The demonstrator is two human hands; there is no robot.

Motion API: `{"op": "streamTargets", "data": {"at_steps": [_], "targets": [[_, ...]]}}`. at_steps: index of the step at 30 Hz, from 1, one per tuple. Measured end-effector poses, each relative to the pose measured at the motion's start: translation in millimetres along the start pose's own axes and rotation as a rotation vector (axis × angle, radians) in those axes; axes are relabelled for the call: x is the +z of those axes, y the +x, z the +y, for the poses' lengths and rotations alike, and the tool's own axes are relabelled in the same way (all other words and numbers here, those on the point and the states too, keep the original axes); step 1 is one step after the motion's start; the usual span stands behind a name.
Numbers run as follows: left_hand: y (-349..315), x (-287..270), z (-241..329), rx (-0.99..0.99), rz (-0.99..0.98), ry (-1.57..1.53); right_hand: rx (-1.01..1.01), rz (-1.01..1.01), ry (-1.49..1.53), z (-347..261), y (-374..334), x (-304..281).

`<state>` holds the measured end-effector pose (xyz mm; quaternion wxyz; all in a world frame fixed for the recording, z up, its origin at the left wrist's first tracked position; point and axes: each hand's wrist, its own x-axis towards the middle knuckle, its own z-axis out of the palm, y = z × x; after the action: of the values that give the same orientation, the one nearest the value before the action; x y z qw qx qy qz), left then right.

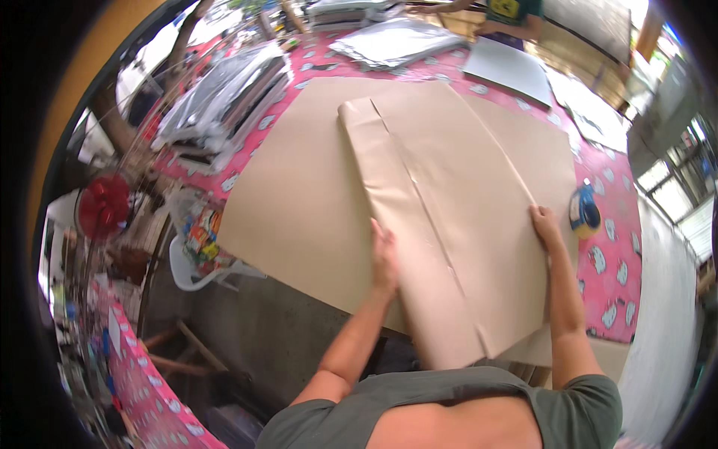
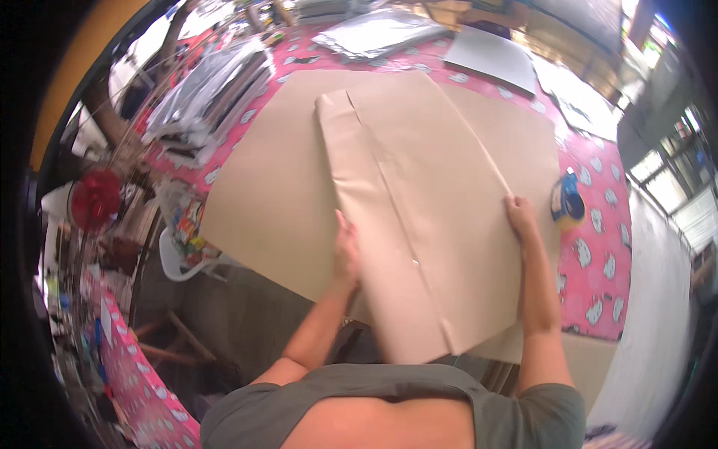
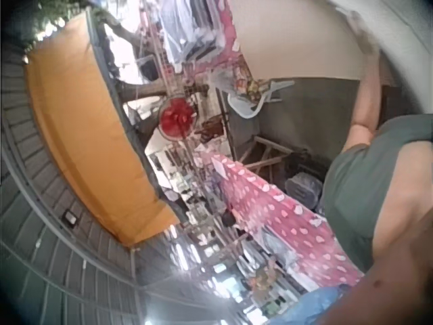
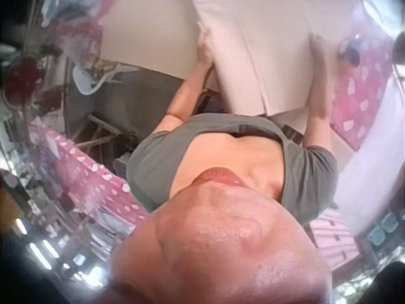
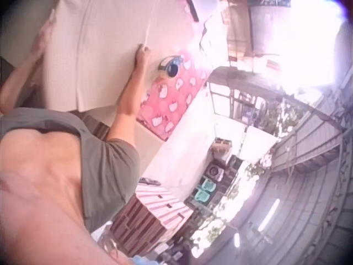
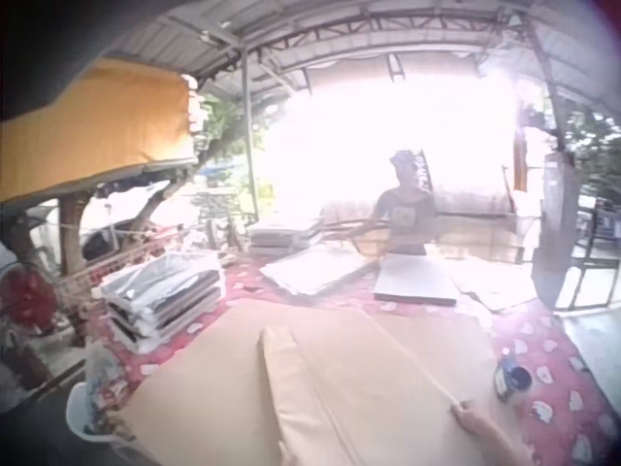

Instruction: The person wraps a flat item inside a large sheet of brown paper, securing the folds with tape, and then takes another item from a stack to repeat the process.

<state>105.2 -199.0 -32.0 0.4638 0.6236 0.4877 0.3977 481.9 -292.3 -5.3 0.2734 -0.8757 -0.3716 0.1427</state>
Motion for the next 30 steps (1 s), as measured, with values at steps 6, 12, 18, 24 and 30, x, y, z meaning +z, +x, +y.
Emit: {"op": "streamTargets", "data": {"at_steps": [6, 12, 18, 24, 30], "targets": [[152, -101, -35, 0.088, -0.107, 0.342, 0.199, 0.027, 0.164, -75, -65, 70], [119, -141, -39, -0.099, -0.035, 0.278, 0.175, 0.132, 0.21, -82, -131, 74], [95, -166, -48, -0.053, -0.038, 0.192, 0.152, 0.284, 0.283, -80, -185, 74], [147, -145, -36, -0.1, 0.04, 0.391, 0.031, 0.383, 0.234, -81, -118, 82], [340, -49, -26, -0.056, 0.14, 0.359, -0.177, 0.375, -0.265, -69, 151, 112]]}}
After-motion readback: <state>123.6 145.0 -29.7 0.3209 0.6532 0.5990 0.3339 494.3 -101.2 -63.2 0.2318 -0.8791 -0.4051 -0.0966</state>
